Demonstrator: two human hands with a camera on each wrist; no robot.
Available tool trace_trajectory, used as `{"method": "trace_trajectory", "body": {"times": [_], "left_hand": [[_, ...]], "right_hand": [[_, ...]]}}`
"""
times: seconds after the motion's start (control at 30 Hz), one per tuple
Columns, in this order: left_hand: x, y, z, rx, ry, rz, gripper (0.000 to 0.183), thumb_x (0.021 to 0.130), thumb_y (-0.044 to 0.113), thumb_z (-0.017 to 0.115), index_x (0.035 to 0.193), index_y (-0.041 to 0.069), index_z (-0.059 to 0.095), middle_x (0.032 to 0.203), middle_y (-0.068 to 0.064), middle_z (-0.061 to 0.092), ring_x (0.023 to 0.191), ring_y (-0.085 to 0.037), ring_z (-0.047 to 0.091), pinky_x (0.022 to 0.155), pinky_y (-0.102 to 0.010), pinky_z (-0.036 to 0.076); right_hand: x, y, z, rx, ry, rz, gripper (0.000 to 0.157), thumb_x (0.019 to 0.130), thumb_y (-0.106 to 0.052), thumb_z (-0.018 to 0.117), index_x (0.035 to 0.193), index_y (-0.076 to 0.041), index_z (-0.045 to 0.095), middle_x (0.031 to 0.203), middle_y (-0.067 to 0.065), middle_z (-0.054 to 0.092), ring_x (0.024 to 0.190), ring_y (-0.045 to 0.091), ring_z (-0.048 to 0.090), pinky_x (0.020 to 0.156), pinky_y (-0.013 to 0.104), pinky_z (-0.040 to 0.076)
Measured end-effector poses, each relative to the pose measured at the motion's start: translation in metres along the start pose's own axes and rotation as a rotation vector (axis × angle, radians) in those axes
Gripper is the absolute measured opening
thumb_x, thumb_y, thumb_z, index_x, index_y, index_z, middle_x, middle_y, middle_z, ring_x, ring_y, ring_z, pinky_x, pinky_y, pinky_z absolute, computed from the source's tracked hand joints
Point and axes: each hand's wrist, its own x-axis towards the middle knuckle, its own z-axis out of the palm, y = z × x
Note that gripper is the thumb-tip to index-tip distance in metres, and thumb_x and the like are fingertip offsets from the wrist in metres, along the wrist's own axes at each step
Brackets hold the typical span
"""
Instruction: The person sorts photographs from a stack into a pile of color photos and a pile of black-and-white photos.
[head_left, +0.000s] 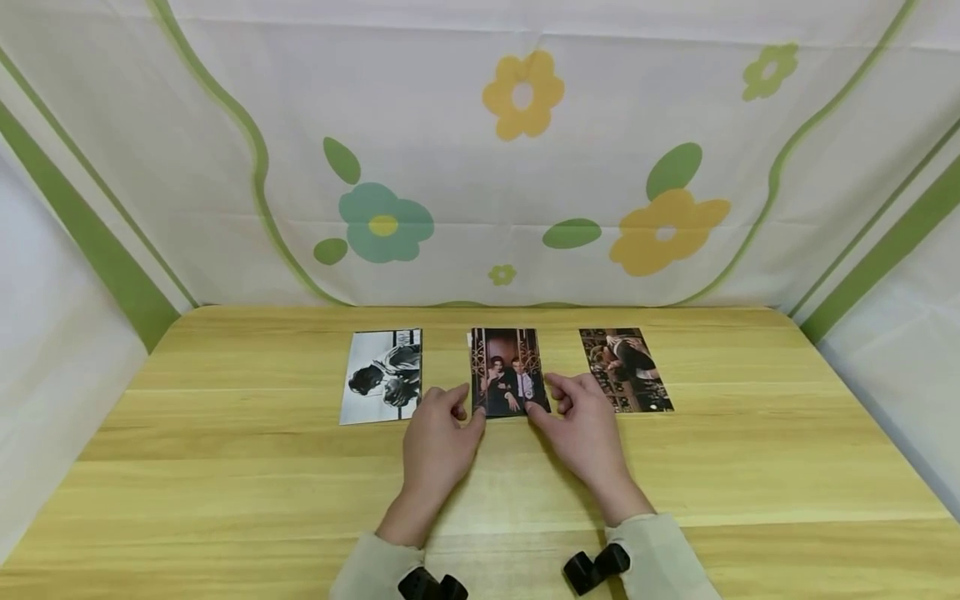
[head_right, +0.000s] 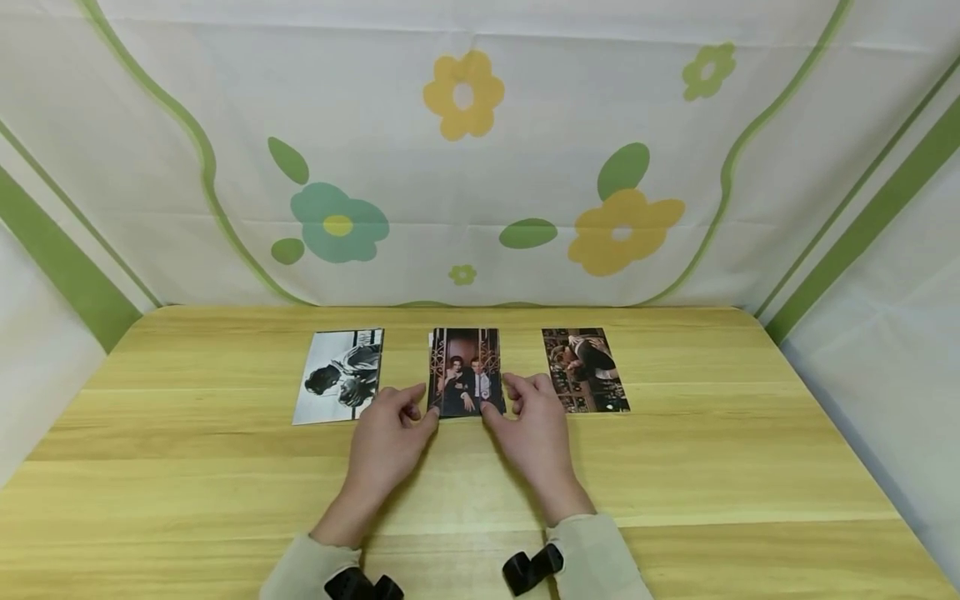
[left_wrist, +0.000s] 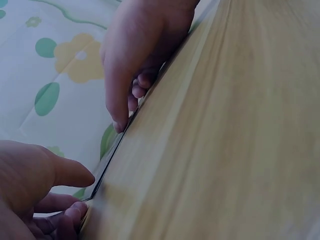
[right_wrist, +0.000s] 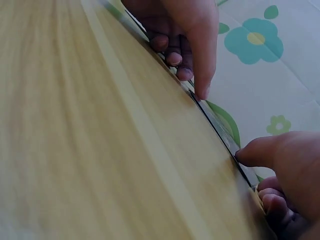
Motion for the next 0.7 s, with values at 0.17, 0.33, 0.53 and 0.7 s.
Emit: {"method": "trace_trajectory", "body": {"times": [0.17,0.33,0.53,0.7], "left_hand": [[-0.0018,0.0004,0.0014,0.025,0.003,0.027,0.038,0.088,0.015,0.083,0.124,0.002,0.080,0.081,-0.003,0.061,0.066,-0.010,0.044,0.055,-0.026,0.035],[-0.0023,-0.0003,0.0026,0.014,0.014,0.029,0.038,0.087,0.014,0.082,0.123,0.002,0.080,0.081,-0.003,0.063,0.067,-0.010,0.044,0.056,-0.026,0.035],[-0.0032,-0.0007,0.0029,-0.031,0.017,0.016,0.038,0.087,0.011,0.081,0.124,0.003,0.080,0.084,-0.004,0.065,0.069,-0.009,0.047,0.057,-0.026,0.036],[-0.0039,-0.0004,0.0028,-0.077,0.024,0.003,0.038,0.087,0.008,0.081,0.124,0.003,0.080,0.084,-0.003,0.065,0.070,-0.009,0.048,0.060,-0.025,0.037]], "right_hand": [[-0.0004,0.0000,0.0006,-0.013,0.007,-0.012,0.054,0.090,-0.023,0.086,0.139,-0.006,0.071,0.105,0.006,0.059,0.090,0.017,0.056,0.079,0.026,0.047],[-0.0011,-0.0003,0.0004,-0.010,0.005,-0.007,0.053,0.090,-0.022,0.085,0.139,-0.006,0.071,0.105,0.006,0.060,0.090,0.017,0.056,0.079,0.025,0.047],[-0.0010,0.0008,0.0010,-0.009,0.003,-0.004,0.052,0.091,-0.022,0.085,0.139,-0.007,0.071,0.107,0.006,0.061,0.089,0.016,0.055,0.078,0.026,0.045],[-0.0002,0.0014,0.0013,0.002,0.006,-0.002,0.053,0.091,-0.022,0.085,0.140,-0.008,0.070,0.109,0.006,0.062,0.090,0.016,0.056,0.078,0.026,0.045]]}}
